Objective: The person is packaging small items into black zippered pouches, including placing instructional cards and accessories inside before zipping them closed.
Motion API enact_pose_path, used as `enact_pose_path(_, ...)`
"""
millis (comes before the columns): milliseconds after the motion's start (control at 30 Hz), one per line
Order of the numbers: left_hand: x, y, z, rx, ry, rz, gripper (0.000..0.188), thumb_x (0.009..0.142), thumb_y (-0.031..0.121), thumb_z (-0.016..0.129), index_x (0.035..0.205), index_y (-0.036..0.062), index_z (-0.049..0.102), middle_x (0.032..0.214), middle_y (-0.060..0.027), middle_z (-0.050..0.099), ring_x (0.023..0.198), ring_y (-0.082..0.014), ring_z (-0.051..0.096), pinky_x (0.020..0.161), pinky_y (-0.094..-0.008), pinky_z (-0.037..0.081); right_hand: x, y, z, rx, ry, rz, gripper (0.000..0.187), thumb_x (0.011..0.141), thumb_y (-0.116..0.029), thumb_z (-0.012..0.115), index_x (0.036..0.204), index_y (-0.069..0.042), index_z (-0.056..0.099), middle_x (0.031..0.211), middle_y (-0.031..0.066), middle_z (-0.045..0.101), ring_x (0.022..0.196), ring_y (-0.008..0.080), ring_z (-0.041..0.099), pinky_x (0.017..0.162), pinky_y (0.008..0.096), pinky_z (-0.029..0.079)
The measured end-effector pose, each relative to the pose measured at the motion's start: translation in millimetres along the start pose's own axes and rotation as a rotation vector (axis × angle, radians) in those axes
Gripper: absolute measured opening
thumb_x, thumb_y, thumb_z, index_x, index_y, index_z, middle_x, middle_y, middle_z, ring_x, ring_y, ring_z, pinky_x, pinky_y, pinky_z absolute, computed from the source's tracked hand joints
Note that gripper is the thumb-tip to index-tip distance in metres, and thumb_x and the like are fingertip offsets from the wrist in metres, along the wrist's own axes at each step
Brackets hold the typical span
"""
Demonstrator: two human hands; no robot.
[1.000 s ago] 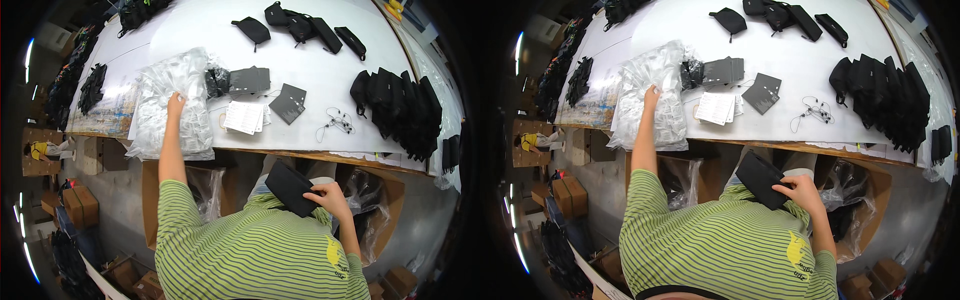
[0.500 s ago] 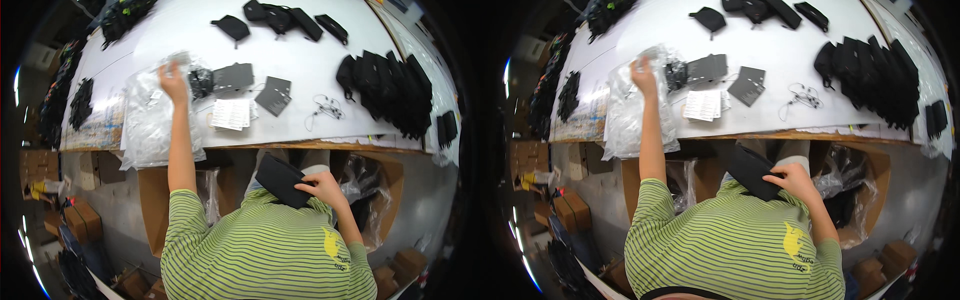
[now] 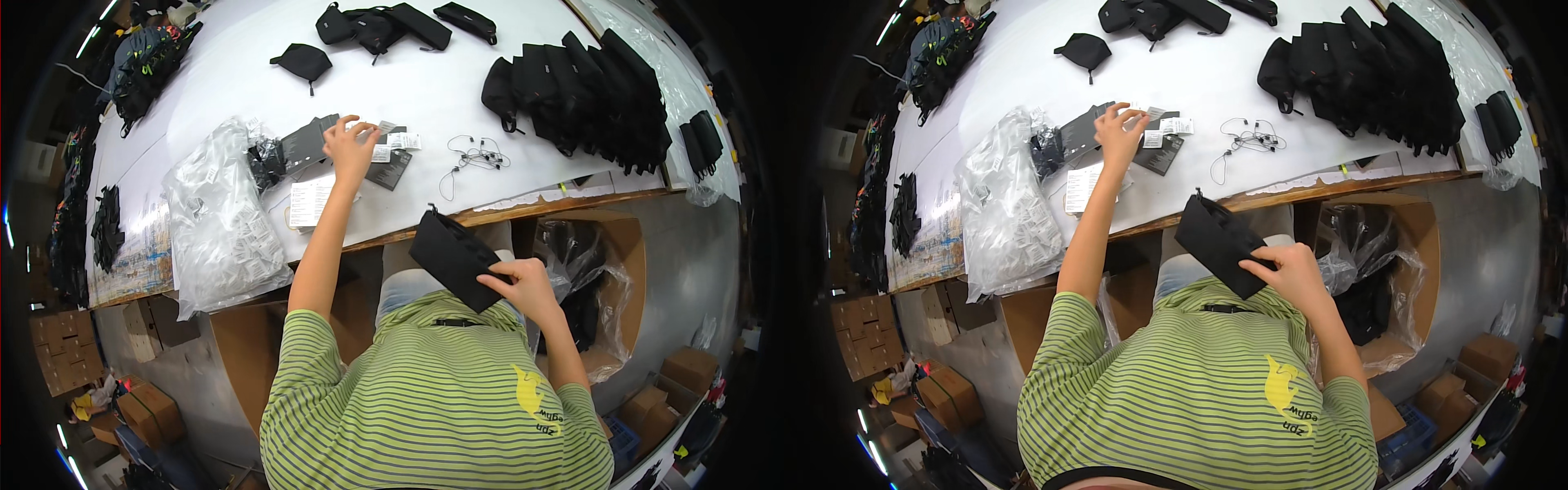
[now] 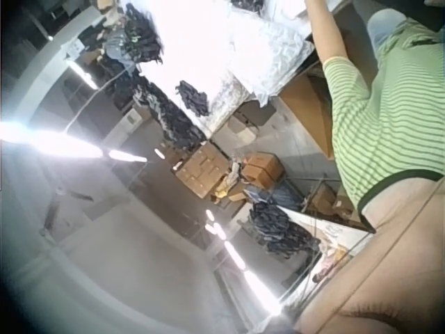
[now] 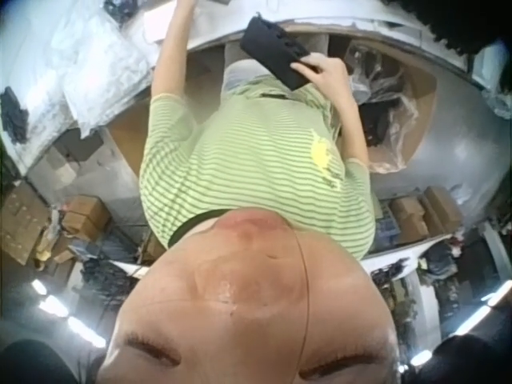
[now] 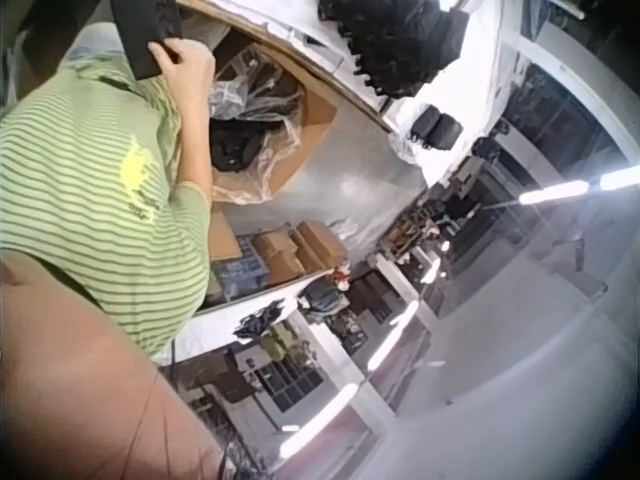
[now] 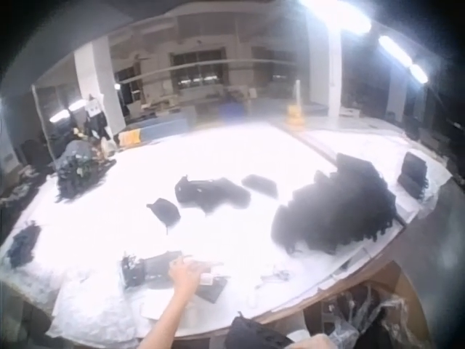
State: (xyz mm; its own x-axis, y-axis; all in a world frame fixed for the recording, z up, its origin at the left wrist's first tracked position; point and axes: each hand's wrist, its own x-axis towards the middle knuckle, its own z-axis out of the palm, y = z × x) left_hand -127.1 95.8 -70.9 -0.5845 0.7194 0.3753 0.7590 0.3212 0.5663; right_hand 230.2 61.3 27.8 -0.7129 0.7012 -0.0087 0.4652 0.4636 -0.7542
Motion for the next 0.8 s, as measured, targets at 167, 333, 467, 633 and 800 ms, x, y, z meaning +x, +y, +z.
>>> enact_pose_path(167,4.4,5.5,-10.4,-0.103,-0.038,-0.020,0.009,0.075,0.029,0.071,0.079,0.0208,0.071,0.093,0.0050,0.063,0.102,-0.0223,0.042,0.092,-0.0418,0.021,13.5,0.1,-9.6,-0.106,0.000,-0.034,0.024,0.076,-0.028,0.072,0.080,-0.004,0.071,0.068,0.0098,0.065,0.057,0.0247,0.061,0.054,0.0307,0.047)
enact_pose_path(333,4.0,42.6,-29.8,-0.269,0.049,0.073,0.011,0.075,0.023,0.071,0.083,0.0149,0.069,0.087,0.0027,0.065,0.097,-0.0199,0.048,0.090,-0.0370,0.031,25.6,8.9,-9.2,-0.194,0.132,-0.126,0.021,0.074,-0.023,0.074,0.080,-0.003,0.070,0.067,0.0098,0.064,0.056,0.0244,0.060,0.052,0.0304,0.046)
enact_pose_path(467,-28.8,112.7,-68.6,-0.654,-0.309,0.247,0.008,0.076,0.012,0.070,0.084,0.0091,0.067,0.082,-0.0001,0.066,0.085,-0.0172,0.056,0.083,-0.0316,0.040,38.9,11.1,-18.3,-0.320,0.203,-0.266,0.017,0.073,-0.021,0.074,0.080,-0.006,0.070,0.063,0.0069,0.061,0.055,0.0231,0.058,0.052,0.0315,0.045)
enact_pose_path(633,-48.5,135.0,-84.5,-0.253,-0.305,0.587,0.018,0.074,0.016,0.073,0.091,0.0105,0.068,0.102,-0.0036,0.062,0.101,-0.0219,0.051,0.091,-0.0349,0.036,52.3,-3.6,-22.3,-0.369,0.261,-0.370,0.016,0.071,-0.020,0.074,0.082,-0.009,0.071,0.059,0.0037,0.057,0.051,0.0211,0.055,0.048,0.0312,0.042)
enact_pose_path(800,-74.8,95.6,-63.2,-0.894,-0.009,-0.134,0.081,0.071,0.026,0.079,0.137,0.0096,0.035,0.132,-0.0075,0.045,0.120,-0.0235,0.042,0.103,-0.0416,0.031,55.7,-14.1,-20.3,-0.261,0.333,-0.366,0.016,0.072,-0.021,0.074,0.082,-0.009,0.071,0.057,0.0037,0.056,0.050,0.0206,0.054,0.047,0.0301,0.041)
